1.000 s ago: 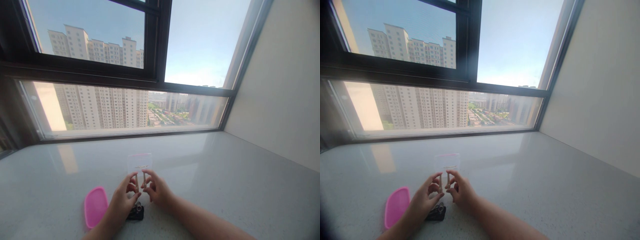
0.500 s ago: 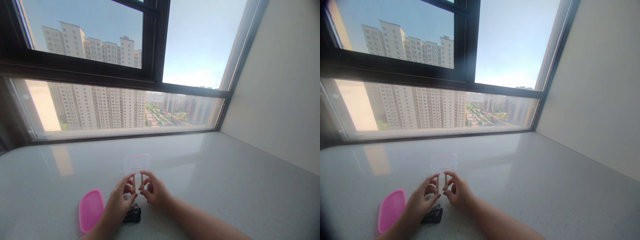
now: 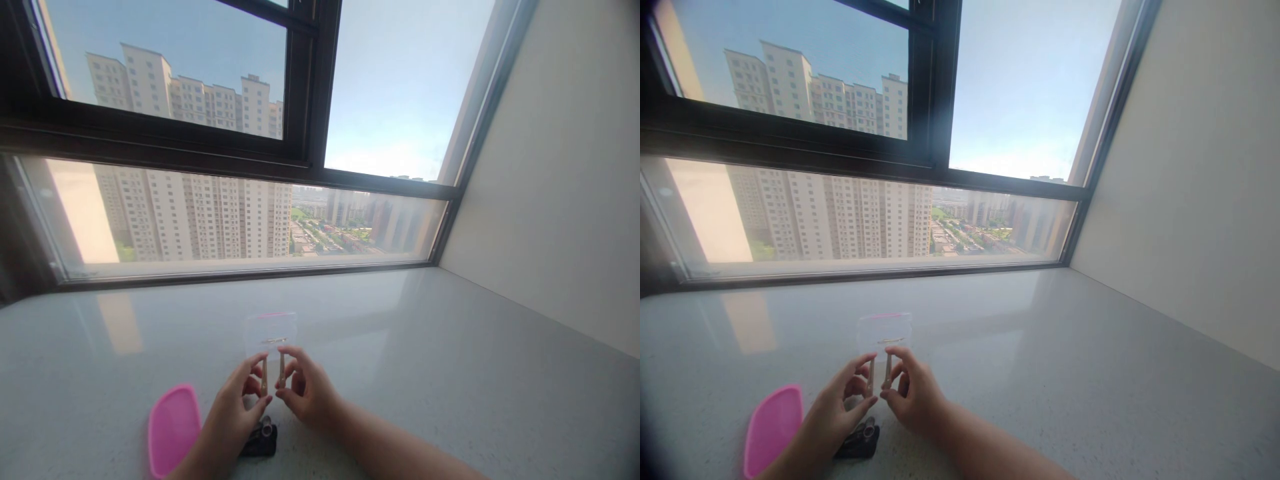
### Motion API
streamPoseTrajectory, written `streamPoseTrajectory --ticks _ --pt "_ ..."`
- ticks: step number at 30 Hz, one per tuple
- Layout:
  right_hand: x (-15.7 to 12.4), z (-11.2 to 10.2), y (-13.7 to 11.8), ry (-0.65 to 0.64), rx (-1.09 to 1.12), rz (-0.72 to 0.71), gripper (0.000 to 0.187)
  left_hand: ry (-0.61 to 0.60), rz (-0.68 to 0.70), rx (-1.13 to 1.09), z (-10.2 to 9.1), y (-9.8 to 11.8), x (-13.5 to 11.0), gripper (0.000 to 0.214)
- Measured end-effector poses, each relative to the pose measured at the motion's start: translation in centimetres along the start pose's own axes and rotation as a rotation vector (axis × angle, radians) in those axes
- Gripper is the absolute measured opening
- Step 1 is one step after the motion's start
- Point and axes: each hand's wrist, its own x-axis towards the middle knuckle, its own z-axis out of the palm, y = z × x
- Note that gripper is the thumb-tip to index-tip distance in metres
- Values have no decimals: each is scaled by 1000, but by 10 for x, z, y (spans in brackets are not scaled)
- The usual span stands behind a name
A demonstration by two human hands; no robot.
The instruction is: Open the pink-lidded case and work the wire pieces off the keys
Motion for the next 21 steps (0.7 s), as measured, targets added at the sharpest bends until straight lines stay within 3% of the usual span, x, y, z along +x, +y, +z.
streamPoseTrajectory --ticks 4,11,21 --pt "0 0 -3 12 -13 -9 65 7 1 18 0 1 0 49" --pt "-2 -3 -12 149 -26 -63 64 26 38 104 -2 6 -2 50" --pt "-1 -1 -8 76 4 -89 61 78 171 229 -4 3 -2 49"
